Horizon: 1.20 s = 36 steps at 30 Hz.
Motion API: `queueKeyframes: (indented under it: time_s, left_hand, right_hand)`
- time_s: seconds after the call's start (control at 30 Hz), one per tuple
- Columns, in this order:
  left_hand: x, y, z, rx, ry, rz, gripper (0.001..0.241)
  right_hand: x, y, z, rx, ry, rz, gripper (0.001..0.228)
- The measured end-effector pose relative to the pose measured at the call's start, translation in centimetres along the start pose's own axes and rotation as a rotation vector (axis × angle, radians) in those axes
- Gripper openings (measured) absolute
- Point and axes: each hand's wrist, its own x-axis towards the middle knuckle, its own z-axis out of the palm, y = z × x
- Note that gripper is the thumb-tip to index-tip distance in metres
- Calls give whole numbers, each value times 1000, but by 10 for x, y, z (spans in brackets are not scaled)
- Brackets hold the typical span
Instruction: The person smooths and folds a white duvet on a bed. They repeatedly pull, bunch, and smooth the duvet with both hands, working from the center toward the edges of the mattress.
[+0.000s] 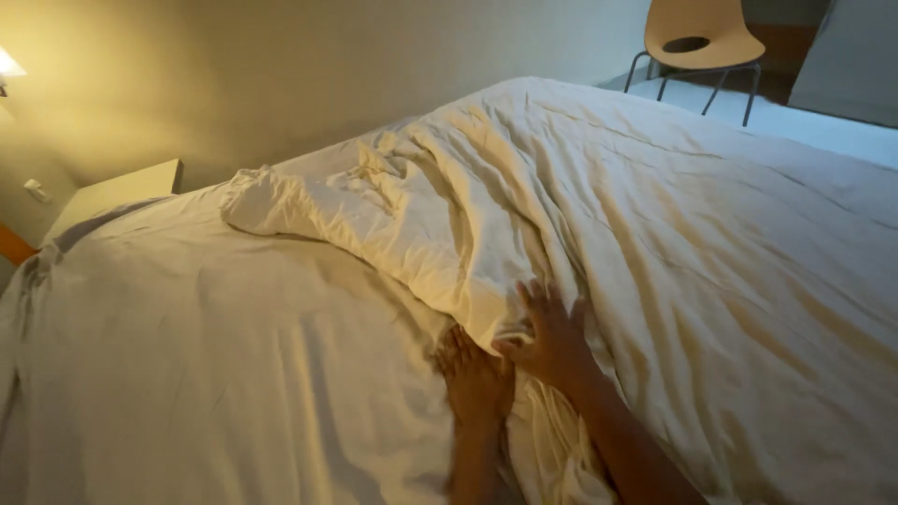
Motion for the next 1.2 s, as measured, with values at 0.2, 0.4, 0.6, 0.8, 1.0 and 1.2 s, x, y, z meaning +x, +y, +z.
queueKeyframes:
  time_s: [0.2,0.4,0.6,0.8,1.0,1.2]
  left_hand:
    - [16,15,-29,-88,-159,-53,96]
    - [1,6,-6,-117,-97,-14,90]
    - [-23,9,-17,-320,-24,32,67]
    - [-23,5,-4,-132,42,98,63]
    - [-30,9,2,-41,28,74,66]
    - [-19,9,-1,-12,66,56,69]
  right_hand:
    - [-1,3,-5,138,-211,203,90]
    - [-27,-21,-43,26,-215,149,91]
    - [-41,-21,-40,15,-161,61,92]
    - [-43,-15,-31,-2,-128,41,89]
    - [-41,-14,-31,34,-113,80,85]
    - [-29,-8,-21,29,-147,82,85]
